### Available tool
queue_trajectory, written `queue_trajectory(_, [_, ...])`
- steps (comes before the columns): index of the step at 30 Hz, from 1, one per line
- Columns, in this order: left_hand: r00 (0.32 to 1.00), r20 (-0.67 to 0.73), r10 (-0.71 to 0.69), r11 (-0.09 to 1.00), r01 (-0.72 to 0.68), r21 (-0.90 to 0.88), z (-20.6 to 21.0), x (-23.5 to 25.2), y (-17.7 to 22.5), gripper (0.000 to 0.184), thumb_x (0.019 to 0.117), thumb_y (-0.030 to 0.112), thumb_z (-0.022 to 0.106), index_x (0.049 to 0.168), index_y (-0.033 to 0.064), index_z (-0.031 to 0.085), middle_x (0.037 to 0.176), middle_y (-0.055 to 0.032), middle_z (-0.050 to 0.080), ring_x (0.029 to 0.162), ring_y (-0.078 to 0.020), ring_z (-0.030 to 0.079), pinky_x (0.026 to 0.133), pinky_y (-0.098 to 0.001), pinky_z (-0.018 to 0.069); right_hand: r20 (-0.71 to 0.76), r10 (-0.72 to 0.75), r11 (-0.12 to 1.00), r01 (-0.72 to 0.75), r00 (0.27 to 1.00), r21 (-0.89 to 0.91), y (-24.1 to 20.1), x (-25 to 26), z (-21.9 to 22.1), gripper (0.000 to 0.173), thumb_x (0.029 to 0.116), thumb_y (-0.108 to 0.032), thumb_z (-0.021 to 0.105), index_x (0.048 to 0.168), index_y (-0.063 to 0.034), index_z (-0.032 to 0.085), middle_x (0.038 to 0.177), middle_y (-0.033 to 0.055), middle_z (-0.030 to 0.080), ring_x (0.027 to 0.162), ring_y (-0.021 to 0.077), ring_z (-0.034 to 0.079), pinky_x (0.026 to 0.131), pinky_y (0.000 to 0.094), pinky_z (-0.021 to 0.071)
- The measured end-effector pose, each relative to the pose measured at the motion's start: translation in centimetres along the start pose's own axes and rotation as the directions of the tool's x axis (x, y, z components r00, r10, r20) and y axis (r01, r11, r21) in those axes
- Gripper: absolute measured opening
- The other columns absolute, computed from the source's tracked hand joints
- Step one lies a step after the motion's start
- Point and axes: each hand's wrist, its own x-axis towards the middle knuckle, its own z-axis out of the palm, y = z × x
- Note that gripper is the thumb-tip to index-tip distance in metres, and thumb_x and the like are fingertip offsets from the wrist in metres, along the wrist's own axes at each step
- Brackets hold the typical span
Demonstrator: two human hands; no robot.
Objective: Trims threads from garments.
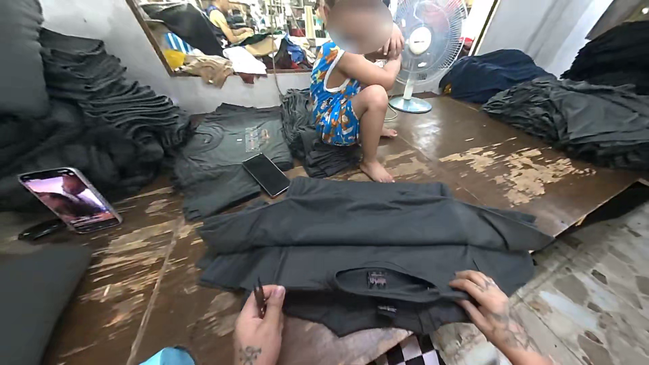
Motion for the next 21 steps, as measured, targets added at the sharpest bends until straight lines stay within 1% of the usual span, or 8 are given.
queue_trajectory(3, [0.994, 0.007, 0.107, 0.994, -0.107, 0.002, 1.2, 1.0, 2.7, 0.006, 0.0995, 0.014, 0.055, 0.094, 0.0124, 0.058, 0.064, 0.0139, 0.052, 0.048, 0.0041, 0.047, 0.046, -0.0141, 0.0423, -0.159, 0.010, 0.997, -0.022, 0.987, -0.075, 0.0, 0.7, -2.3, 0.022, 0.0837, -0.006, 0.056, 0.092, -0.0012, 0.077, 0.094, 0.0167, 0.075, 0.089, 0.0318, 0.073, 0.082, 0.0423, 0.0591])
queue_trajectory(5, [0.980, 0.044, 0.196, 0.977, -0.199, 0.075, 2.1, 3.4, 5.5, 0.010, 0.0999, 0.017, 0.056, 0.099, 0.0071, 0.059, 0.069, 0.0106, 0.053, 0.051, 0.0025, 0.049, 0.048, -0.0165, 0.0444, -0.210, -0.037, 0.990, 0.008, 0.977, -0.138, 0.8, 4.0, -4.3, 0.021, 0.0839, -0.002, 0.057, 0.094, 0.0028, 0.075, 0.096, 0.0225, 0.073, 0.091, 0.0396, 0.072, 0.081, 0.0516, 0.0586])
queue_trajectory(7, [0.950, 0.063, 0.305, 0.926, -0.311, 0.213, 3.8, 6.7, 6.9, 0.022, 0.1024, 0.021, 0.056, 0.104, -0.0004, 0.062, 0.076, 0.0006, 0.057, 0.058, -0.0052, 0.054, 0.055, -0.0253, 0.0489, -0.191, -0.048, 0.985, 0.015, 0.980, -0.171, 2.7, 8.8, -5.2, 0.017, 0.0844, 0.001, 0.060, 0.095, 0.0057, 0.073, 0.097, 0.0279, 0.069, 0.094, 0.0477, 0.068, 0.081, 0.0612, 0.0551])
queue_trajectory(9, [0.916, 0.132, 0.378, 0.809, -0.397, 0.434, 6.3, 11.2, 5.8, 0.027, 0.1050, 0.018, 0.054, 0.112, -0.0064, 0.064, 0.093, -0.0183, 0.067, 0.080, -0.0268, 0.067, 0.074, -0.0469, 0.0558, -0.049, 0.069, 0.975, -0.078, 0.996, -0.209, 5.4, 14.2, -3.5, 0.014, 0.0872, -0.001, 0.065, 0.097, 0.0037, 0.074, 0.100, 0.0290, 0.069, 0.101, 0.0497, 0.066, 0.086, 0.0647, 0.0523])
queue_trajectory(10, [0.924, 0.227, 0.306, 0.715, -0.381, 0.587, 7.7, 13.5, 5.4, 0.030, 0.1066, 0.017, 0.051, 0.122, -0.0052, 0.064, 0.108, -0.0254, 0.069, 0.101, -0.0388, 0.069, 0.090, -0.0589, 0.0523, 0.122, 0.220, 0.951, -0.185, 0.968, -0.247, 6.3, 16.7, -2.0, 0.019, 0.0932, -0.006, 0.064, 0.107, 0.0015, 0.074, 0.111, 0.0295, 0.068, 0.114, 0.0497, 0.062, 0.094, 0.0656, 0.0479])
queue_trajectory(11, [0.932, 0.315, 0.178, 0.584, -0.358, 0.728, 9.0, 15.4, 4.8, 0.032, 0.1064, 0.016, 0.048, 0.129, 0.0005, 0.064, 0.120, -0.0252, 0.068, 0.116, -0.0424, 0.064, 0.101, -0.0638, 0.0446, 0.304, 0.361, 0.914, -0.268, 0.882, -0.305, 6.9, 18.8, -0.3, 0.027, 0.0990, -0.012, 0.058, 0.120, -0.0011, 0.071, 0.126, 0.0289, 0.064, 0.127, 0.0489, 0.054, 0.103, 0.0662, 0.0422])
queue_trajectory(13, [0.921, 0.387, -0.043, 0.364, -0.346, 0.865, 11.1, 17.4, 4.6, 0.036, 0.1025, 0.014, 0.047, 0.134, 0.0073, 0.063, 0.134, -0.0205, 0.064, 0.133, -0.0412, 0.052, 0.112, -0.0654, 0.0277, 0.473, 0.487, 0.866, -0.338, 0.735, -0.367, 7.0, 21.0, 2.2, 0.040, 0.1045, -0.015, 0.047, 0.140, -0.0009, 0.057, 0.146, 0.0284, 0.052, 0.143, 0.0487, 0.040, 0.110, 0.0678, 0.0342])
queue_trajectory(21, [0.945, 0.322, -0.062, 0.314, -0.288, 0.905, 12.6, 17.6, 4.9, 0.038, 0.1015, 0.012, 0.046, 0.135, 0.0076, 0.063, 0.135, -0.0155, 0.064, 0.132, -0.0346, 0.054, 0.113, -0.0588, 0.0281, 0.387, 0.514, 0.857, -0.473, 0.766, -0.203, 8.9, 21.5, 2.8, 0.039, 0.1077, -0.023, 0.045, 0.131, 0.0017, 0.063, 0.137, 0.0256, 0.060, 0.136, 0.0420, 0.050, 0.113, 0.0588, 0.0353])
